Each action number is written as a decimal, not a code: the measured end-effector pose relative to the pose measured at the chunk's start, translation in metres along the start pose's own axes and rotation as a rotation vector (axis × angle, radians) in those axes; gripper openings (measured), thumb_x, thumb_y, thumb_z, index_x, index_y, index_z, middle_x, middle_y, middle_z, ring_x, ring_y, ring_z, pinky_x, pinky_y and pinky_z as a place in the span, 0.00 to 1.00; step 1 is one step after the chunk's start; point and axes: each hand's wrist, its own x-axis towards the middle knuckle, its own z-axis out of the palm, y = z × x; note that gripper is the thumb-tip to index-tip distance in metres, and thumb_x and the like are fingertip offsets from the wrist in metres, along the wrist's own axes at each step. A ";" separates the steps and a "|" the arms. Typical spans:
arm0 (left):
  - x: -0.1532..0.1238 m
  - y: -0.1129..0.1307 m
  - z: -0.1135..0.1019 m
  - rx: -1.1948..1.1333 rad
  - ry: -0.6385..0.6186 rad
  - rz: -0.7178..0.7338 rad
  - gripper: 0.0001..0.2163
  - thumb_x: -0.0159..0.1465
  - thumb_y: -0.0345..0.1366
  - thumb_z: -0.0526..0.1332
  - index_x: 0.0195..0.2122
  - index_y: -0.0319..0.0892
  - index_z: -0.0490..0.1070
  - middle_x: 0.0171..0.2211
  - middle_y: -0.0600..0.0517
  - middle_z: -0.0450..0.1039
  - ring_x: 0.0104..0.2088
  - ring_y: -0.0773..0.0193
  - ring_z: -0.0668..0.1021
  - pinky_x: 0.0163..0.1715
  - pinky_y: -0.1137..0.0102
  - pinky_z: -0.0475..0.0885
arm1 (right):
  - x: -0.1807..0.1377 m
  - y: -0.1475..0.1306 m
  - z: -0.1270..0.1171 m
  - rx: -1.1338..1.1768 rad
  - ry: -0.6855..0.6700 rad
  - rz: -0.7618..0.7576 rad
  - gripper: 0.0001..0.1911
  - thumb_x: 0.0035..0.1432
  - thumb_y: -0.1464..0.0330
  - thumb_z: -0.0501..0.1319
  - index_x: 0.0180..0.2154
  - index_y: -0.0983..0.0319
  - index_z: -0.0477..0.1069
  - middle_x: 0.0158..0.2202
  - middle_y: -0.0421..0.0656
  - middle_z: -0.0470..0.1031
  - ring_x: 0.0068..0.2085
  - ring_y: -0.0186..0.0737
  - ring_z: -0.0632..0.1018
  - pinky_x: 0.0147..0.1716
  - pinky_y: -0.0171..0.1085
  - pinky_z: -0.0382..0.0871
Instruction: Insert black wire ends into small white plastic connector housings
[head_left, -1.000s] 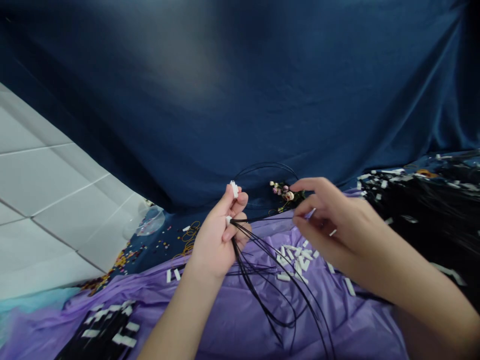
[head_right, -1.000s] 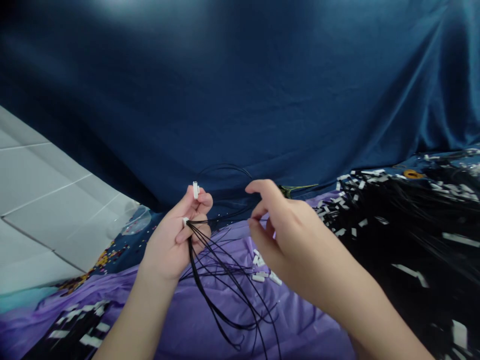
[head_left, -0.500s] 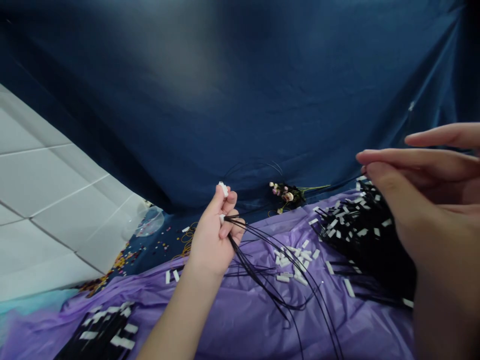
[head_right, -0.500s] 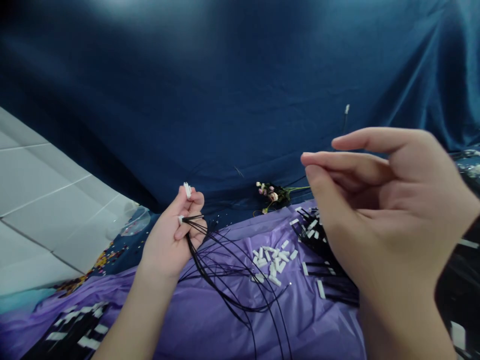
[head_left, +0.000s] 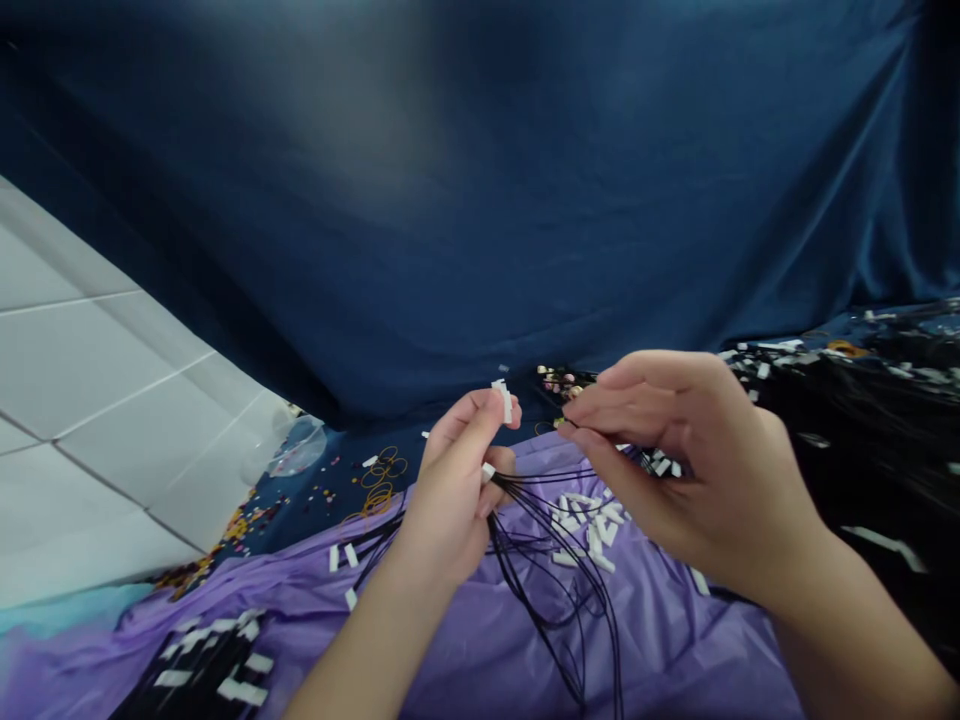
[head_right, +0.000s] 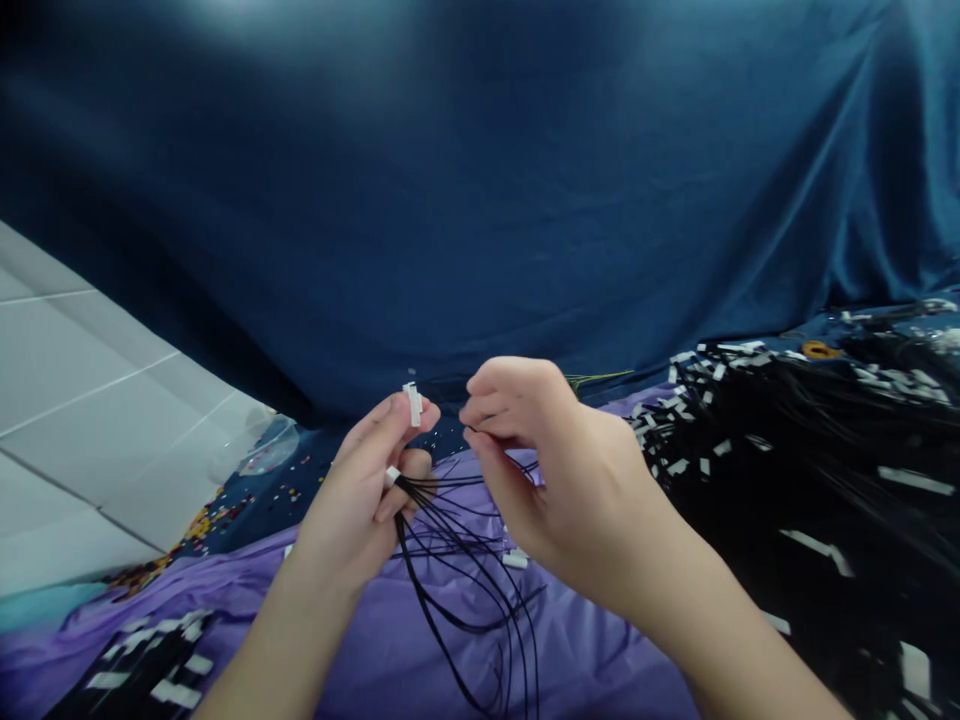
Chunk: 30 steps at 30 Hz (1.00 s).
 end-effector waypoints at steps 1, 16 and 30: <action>-0.001 0.001 0.000 -0.002 -0.002 0.010 0.18 0.56 0.49 0.70 0.32 0.39 0.71 0.36 0.56 0.67 0.15 0.85 0.59 0.09 0.83 0.45 | 0.000 -0.001 -0.001 -0.020 0.003 0.000 0.24 0.58 0.79 0.63 0.51 0.54 0.60 0.40 0.37 0.79 0.40 0.37 0.83 0.40 0.34 0.81; -0.001 0.004 -0.002 0.004 -0.110 -0.055 0.15 0.59 0.45 0.68 0.31 0.39 0.68 0.33 0.58 0.65 0.14 0.85 0.57 0.10 0.82 0.45 | 0.002 -0.014 0.008 0.029 0.390 0.024 0.22 0.52 0.80 0.68 0.44 0.55 0.66 0.36 0.38 0.82 0.36 0.41 0.84 0.38 0.38 0.83; -0.001 0.007 -0.004 -0.040 -0.047 -0.057 0.15 0.60 0.46 0.68 0.33 0.40 0.69 0.35 0.58 0.67 0.12 0.85 0.54 0.10 0.80 0.46 | 0.004 -0.012 0.001 -0.012 0.279 0.011 0.17 0.51 0.78 0.68 0.39 0.56 0.68 0.33 0.37 0.81 0.34 0.39 0.84 0.36 0.34 0.83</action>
